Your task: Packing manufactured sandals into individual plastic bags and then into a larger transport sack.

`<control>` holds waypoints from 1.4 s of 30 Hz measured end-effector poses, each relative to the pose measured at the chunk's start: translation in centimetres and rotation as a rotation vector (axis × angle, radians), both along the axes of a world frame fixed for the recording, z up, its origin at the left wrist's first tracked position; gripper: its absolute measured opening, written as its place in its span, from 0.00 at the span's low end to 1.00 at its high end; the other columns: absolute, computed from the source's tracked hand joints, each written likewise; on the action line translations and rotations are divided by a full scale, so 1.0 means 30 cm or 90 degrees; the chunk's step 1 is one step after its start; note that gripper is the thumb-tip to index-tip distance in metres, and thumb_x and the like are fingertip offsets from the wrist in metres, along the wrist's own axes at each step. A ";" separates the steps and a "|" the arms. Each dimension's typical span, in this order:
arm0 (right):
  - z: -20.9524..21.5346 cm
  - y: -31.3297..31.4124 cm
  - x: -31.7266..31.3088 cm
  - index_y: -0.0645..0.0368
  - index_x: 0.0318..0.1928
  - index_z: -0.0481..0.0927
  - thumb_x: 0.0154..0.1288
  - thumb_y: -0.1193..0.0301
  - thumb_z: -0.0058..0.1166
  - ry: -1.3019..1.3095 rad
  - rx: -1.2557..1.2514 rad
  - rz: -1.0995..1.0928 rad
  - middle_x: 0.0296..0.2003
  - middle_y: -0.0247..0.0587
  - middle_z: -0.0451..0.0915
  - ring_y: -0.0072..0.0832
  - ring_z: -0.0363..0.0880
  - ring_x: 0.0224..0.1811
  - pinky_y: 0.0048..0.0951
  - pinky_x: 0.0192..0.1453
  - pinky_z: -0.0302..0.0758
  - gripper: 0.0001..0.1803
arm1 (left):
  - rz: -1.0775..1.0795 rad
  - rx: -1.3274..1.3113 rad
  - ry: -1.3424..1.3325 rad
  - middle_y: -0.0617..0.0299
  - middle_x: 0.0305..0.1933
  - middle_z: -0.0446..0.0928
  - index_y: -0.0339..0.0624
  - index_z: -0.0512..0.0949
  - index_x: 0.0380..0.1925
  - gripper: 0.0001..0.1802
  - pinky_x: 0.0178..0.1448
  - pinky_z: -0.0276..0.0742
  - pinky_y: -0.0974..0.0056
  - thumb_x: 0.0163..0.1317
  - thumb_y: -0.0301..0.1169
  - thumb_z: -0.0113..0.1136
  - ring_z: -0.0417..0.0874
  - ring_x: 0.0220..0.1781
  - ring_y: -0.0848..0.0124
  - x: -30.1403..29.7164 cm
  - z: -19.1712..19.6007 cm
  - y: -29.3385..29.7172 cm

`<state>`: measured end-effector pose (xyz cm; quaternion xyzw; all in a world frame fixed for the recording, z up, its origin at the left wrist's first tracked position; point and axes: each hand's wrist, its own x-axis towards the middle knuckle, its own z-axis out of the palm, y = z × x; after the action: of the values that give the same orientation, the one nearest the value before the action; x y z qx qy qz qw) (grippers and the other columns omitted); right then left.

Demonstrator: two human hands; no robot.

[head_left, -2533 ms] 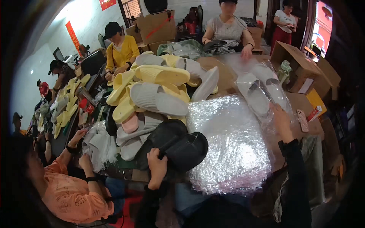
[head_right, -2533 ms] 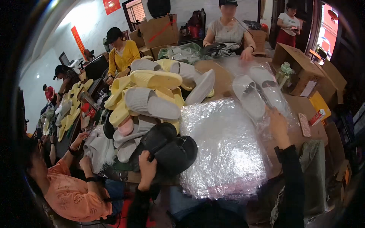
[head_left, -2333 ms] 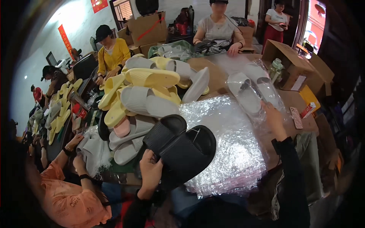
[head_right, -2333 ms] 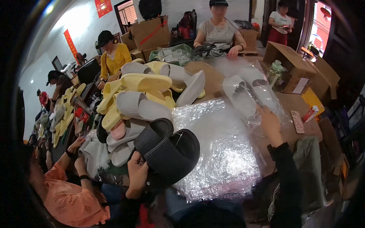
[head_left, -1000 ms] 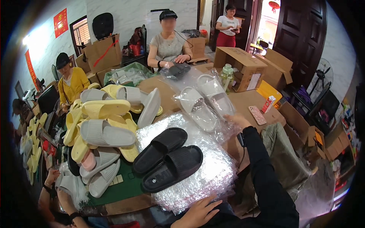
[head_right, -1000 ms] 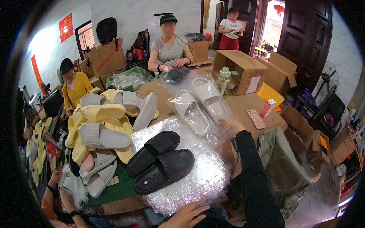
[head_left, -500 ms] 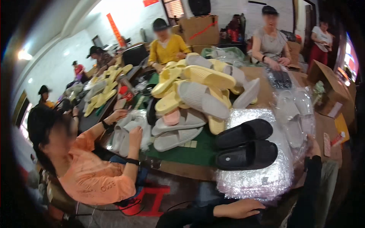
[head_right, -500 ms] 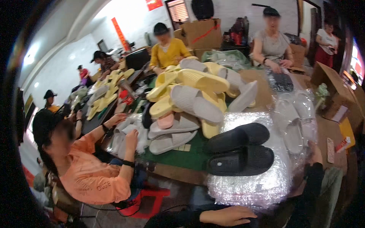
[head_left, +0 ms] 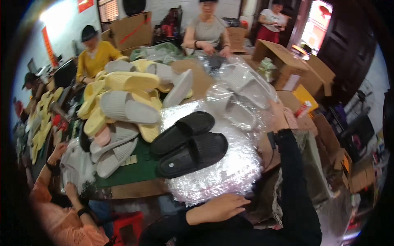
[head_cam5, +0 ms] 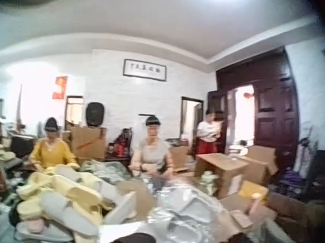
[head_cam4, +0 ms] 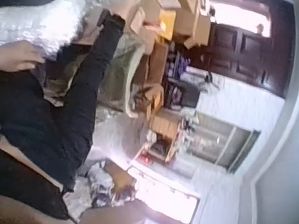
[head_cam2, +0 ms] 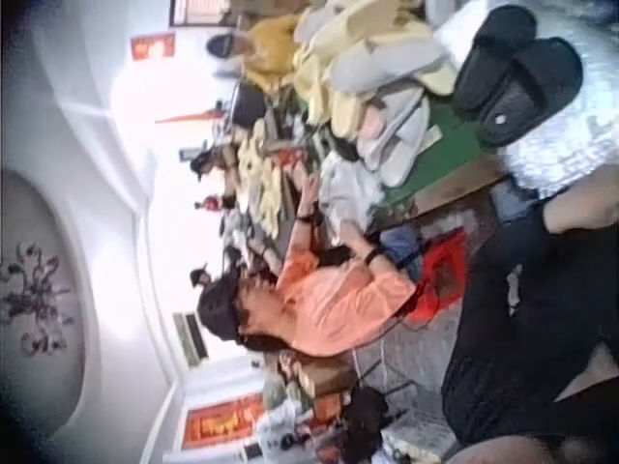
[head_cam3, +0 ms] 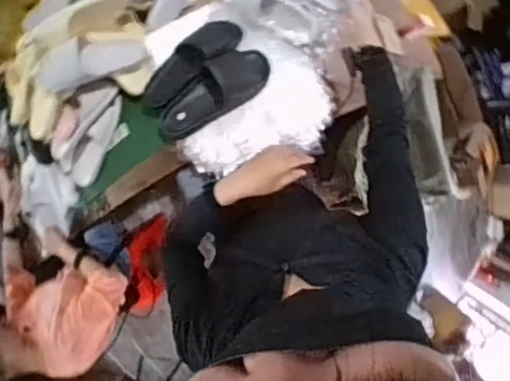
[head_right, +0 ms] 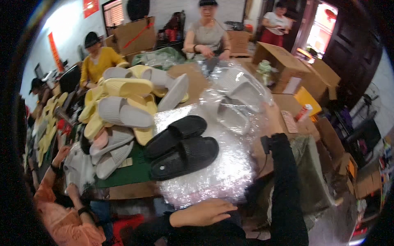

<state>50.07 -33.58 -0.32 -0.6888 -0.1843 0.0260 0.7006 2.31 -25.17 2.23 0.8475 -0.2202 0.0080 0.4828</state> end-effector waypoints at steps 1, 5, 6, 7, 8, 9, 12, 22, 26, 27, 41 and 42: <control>0.070 0.056 -0.076 0.59 0.46 0.80 0.59 0.73 0.55 -0.002 -0.063 -0.062 0.33 0.33 0.79 0.20 0.75 0.31 0.24 0.33 0.71 0.14 | 0.009 -0.032 -0.006 0.49 0.53 0.75 0.40 0.73 0.55 0.19 0.59 0.70 0.56 0.66 0.36 0.54 0.75 0.55 0.53 0.013 -0.006 0.009; 0.260 -0.022 -0.192 0.60 0.47 0.80 0.56 0.73 0.59 -0.075 -0.046 -0.096 0.31 0.30 0.78 0.16 0.70 0.26 0.21 0.28 0.65 0.16 | -0.013 -0.021 0.005 0.48 0.55 0.74 0.39 0.72 0.55 0.20 0.61 0.69 0.55 0.66 0.35 0.54 0.74 0.57 0.52 0.073 0.034 -0.024; 0.287 -0.058 -0.196 0.60 0.46 0.80 0.55 0.72 0.61 -0.108 -0.003 -0.073 0.30 0.29 0.78 0.15 0.68 0.25 0.21 0.27 0.63 0.17 | -0.016 -0.008 0.005 0.48 0.56 0.74 0.39 0.72 0.55 0.20 0.62 0.69 0.55 0.66 0.35 0.54 0.74 0.58 0.52 0.089 0.039 -0.042; 0.324 -0.100 -0.209 0.60 0.46 0.80 0.55 0.72 0.61 -0.107 -0.012 -0.100 0.30 0.29 0.78 0.15 0.68 0.25 0.21 0.27 0.63 0.17 | -0.051 -0.005 0.024 0.45 0.59 0.71 0.39 0.71 0.57 0.22 0.63 0.68 0.55 0.66 0.36 0.54 0.72 0.60 0.50 0.110 0.033 -0.065; 0.380 -0.114 -0.244 0.61 0.46 0.80 0.55 0.73 0.61 -0.107 -0.053 -0.128 0.31 0.30 0.78 0.15 0.70 0.26 0.21 0.28 0.65 0.16 | -0.055 0.014 0.018 0.43 0.60 0.70 0.39 0.70 0.58 0.23 0.64 0.67 0.55 0.66 0.36 0.54 0.71 0.61 0.49 0.111 0.028 -0.080; 0.414 -0.178 -0.255 0.62 0.45 0.80 0.55 0.74 0.62 -0.104 -0.105 -0.174 0.31 0.30 0.79 0.16 0.71 0.27 0.21 0.29 0.66 0.15 | -0.079 0.024 0.011 0.42 0.62 0.68 0.39 0.69 0.59 0.24 0.64 0.67 0.54 0.66 0.37 0.54 0.70 0.62 0.48 0.137 0.009 -0.110; 0.492 -0.315 -0.257 0.63 0.42 0.80 0.55 0.78 0.61 -0.170 -0.046 -0.159 0.33 0.30 0.80 0.15 0.73 0.30 0.20 0.34 0.68 0.12 | -0.153 0.102 0.010 0.39 0.67 0.60 0.40 0.64 0.63 0.28 0.67 0.64 0.53 0.65 0.39 0.54 0.65 0.66 0.46 0.185 0.017 -0.183; 0.765 -0.918 -0.731 0.62 0.42 0.80 0.59 0.77 0.58 -0.297 -0.069 -0.262 0.36 0.31 0.81 0.16 0.76 0.35 0.18 0.39 0.71 0.10 | -0.278 0.239 -0.264 0.46 0.72 0.53 0.35 0.59 0.65 0.44 0.75 0.49 0.55 0.49 0.35 0.66 0.52 0.75 0.56 0.381 -0.176 -0.554; 0.738 -1.063 -0.867 0.63 0.41 0.80 0.58 0.78 0.57 -0.244 -0.123 -0.336 0.34 0.29 0.80 0.15 0.75 0.34 0.17 0.40 0.70 0.09 | -0.294 0.421 -0.479 0.58 0.74 0.54 0.38 0.62 0.64 0.32 0.76 0.48 0.57 0.58 0.30 0.51 0.55 0.74 0.64 0.481 -0.386 -0.619; 0.738 -1.095 -0.920 0.63 0.41 0.80 0.57 0.79 0.57 -0.196 -0.132 -0.333 0.33 0.28 0.80 0.15 0.75 0.35 0.17 0.41 0.69 0.10 | -0.296 0.432 -0.493 0.60 0.74 0.54 0.38 0.62 0.64 0.31 0.76 0.49 0.57 0.58 0.29 0.50 0.56 0.74 0.64 0.467 -0.405 -0.622; 0.711 -1.402 -1.157 0.65 0.46 0.79 0.53 0.80 0.55 -0.158 -0.334 -0.468 0.39 0.32 0.80 0.18 0.76 0.39 0.20 0.46 0.71 0.17 | -0.235 0.326 -0.298 0.54 0.62 0.67 0.36 0.72 0.53 0.22 0.68 0.58 0.57 0.57 0.31 0.53 0.64 0.65 0.58 0.526 -0.333 -0.645; 0.742 -1.411 -1.138 0.65 0.46 0.79 0.53 0.80 0.55 -0.170 -0.330 -0.469 0.39 0.32 0.80 0.18 0.76 0.39 0.20 0.46 0.71 0.17 | -0.217 0.341 -0.397 0.55 0.65 0.65 0.38 0.71 0.55 0.24 0.72 0.53 0.56 0.58 0.33 0.53 0.61 0.68 0.60 0.552 -0.346 -0.654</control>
<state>15.93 -75.92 21.93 -0.8580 -0.0036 -0.2682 0.4380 18.87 -44.80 -8.15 0.8513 -0.4862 0.1264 0.1513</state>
